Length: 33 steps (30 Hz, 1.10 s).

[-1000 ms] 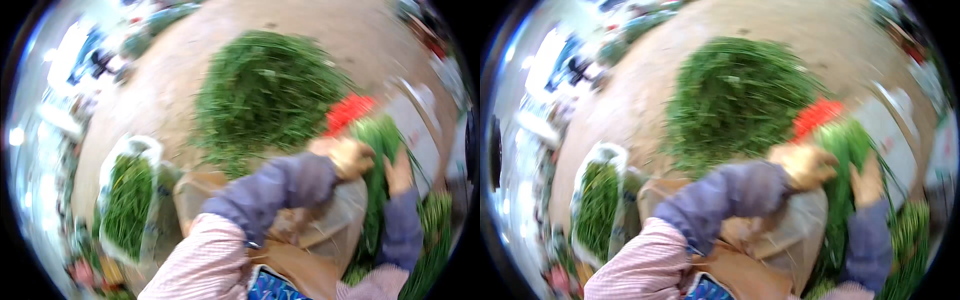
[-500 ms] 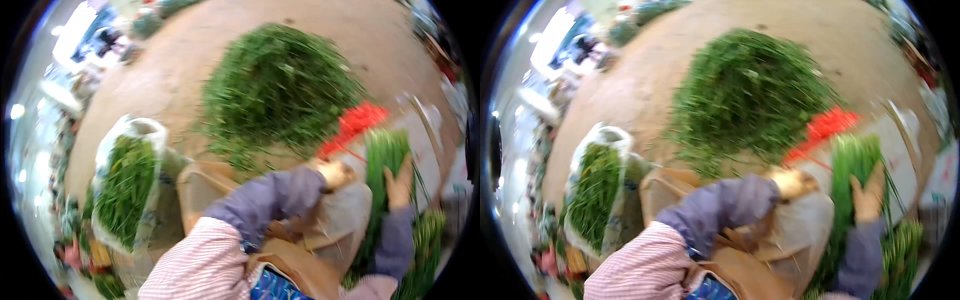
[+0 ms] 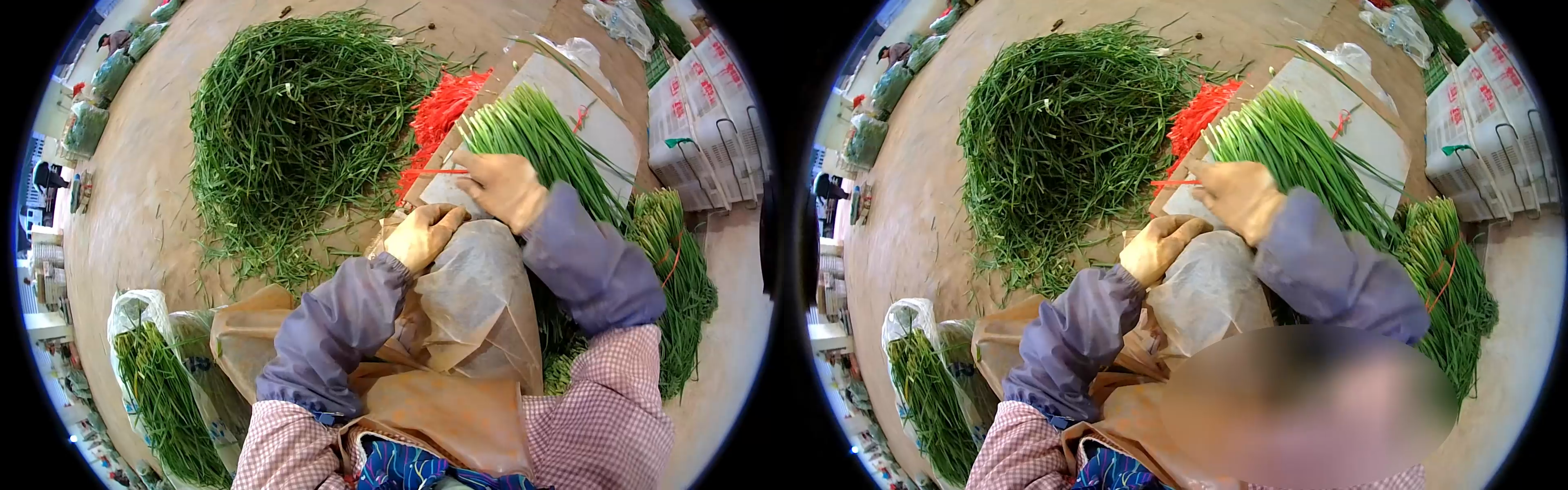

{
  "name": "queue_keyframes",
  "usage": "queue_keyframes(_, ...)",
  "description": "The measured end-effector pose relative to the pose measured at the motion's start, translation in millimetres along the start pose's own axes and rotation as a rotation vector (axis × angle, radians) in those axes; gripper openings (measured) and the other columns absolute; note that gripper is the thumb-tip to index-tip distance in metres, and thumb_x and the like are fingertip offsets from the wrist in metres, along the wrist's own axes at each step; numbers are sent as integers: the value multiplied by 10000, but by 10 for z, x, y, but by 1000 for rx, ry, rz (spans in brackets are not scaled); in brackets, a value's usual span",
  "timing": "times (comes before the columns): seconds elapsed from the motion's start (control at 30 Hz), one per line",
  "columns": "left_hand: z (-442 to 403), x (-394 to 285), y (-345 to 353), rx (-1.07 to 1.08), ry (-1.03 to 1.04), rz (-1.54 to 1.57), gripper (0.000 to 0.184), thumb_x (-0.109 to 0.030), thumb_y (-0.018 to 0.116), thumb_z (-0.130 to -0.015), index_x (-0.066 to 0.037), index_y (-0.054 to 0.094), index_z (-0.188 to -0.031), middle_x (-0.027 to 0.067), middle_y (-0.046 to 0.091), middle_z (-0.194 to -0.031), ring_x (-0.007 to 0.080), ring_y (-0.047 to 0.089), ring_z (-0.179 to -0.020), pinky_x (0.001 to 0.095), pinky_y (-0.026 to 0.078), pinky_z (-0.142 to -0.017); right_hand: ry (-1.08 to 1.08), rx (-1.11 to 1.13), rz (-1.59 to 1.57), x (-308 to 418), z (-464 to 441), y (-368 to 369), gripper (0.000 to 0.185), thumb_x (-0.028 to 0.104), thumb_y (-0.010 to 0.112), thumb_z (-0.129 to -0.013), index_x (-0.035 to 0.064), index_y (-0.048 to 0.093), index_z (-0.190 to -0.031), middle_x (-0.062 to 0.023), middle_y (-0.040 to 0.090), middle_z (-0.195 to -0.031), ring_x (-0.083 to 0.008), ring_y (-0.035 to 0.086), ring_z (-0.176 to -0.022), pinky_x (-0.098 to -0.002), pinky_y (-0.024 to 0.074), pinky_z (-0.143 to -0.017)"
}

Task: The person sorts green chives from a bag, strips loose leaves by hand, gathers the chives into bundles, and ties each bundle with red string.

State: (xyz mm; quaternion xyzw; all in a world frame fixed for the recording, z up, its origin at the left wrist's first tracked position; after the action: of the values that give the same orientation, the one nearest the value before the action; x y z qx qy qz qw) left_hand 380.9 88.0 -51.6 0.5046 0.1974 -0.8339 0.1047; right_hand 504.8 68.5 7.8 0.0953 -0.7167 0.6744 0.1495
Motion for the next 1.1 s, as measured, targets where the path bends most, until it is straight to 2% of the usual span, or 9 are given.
queue_keyframes(0.1,-6,-1,-22,-40,146,-20,378,-321,514,-976,-24,667,-1153,135,688,-1083,211,641,-988,295,472,-907,-73,37,32,85,-262,253,399,262,678,-836,129,604,-1205,-144,678,-859,-356,659,-807,-432,531,-719)
queue_keyframes(0.2,-83,80,6,-44,28,70,403,-325,497,-983,-1,648,-1170,155,700,-1051,202,659,-952,303,486,-868,-88,245,216,1,-487,642,200,244,635,-848,95,661,-979,-138,674,-815,-332,664,-810,-437,520,-693)
queue_keyframes(0.43,-200,16,-80,-232,141,211,362,-167,623,-912,-14,607,-1240,134,699,-1037,163,659,-866,285,514,-799,74,-190,-542,-131,-47,-19,145,191,646,-857,53,669,-892,-143,662,-766,-280,649,-698,-357,506,-647)
queue_keyframes(0.57,-523,-126,-13,-240,355,242,344,-115,636,-904,10,592,-1222,112,698,-976,141,655,-830,289,530,-733,237,-224,-1040,-193,191,-5,110,118,667,-860,13,633,-870,-112,630,-720,-221,587,-640,-309,479,-639)
queue_keyframes(0.7,-615,-297,77,-68,385,218,176,-105,601,-949,36,660,-1038,63,705,-930,102,631,-840,263,528,-727,148,-230,-708,-108,212,-225,193,210,663,-895,33,679,-971,-129,702,-869,-247,670,-773,-335,518,-709)
queue_keyframes(0.77,-600,-365,146,27,346,388,187,-111,597,-961,35,670,-1052,48,703,-875,105,614,-762,258,520,-699,190,-515,-465,-370,366,-630,260,298,640,-924,62,695,-1021,-139,710,-910,-268,688,-840,-345,531,-758)
queue_keyframes(0.87,-622,-330,51,-103,400,105,227,-150,619,-959,17,680,-1100,40,679,-884,94,570,-751,249,499,-704,491,-843,-412,-1604,544,-1047,299,332,618,-939,54,679,-1031,-157,702,-962,-265,662,-863,-362,519,-791)
queue_keyframes(0.97,-654,-361,-6,-152,509,30,231,-148,626,-954,22,678,-1101,36,679,-867,89,555,-747,241,490,-722,789,-540,24,-2701,806,-825,429,435,480,-948,67,664,-1071,-192,688,-1023,-391,633,-987,-430,476,-877)
queue_keyframes(1.1,-640,-337,8,-77,401,0,226,-152,623,-955,19,684,-1090,53,701,-906,99,593,-802,250,498,-759,786,-299,123,-2299,845,-417,416,394,438,-974,42,656,-1012,-216,673,-1001,-415,621,-970,-446,479,-850)
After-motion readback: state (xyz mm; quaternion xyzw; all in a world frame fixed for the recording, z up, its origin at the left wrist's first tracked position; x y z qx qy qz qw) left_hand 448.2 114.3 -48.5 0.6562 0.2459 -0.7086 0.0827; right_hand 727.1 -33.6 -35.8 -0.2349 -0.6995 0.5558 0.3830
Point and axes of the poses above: each hand's wrist, its own z-axis away from the middle knuckle, its own y-axis out of the palm, x = y × z, the point moved 8 cm from there along -z, towards the middle knuckle
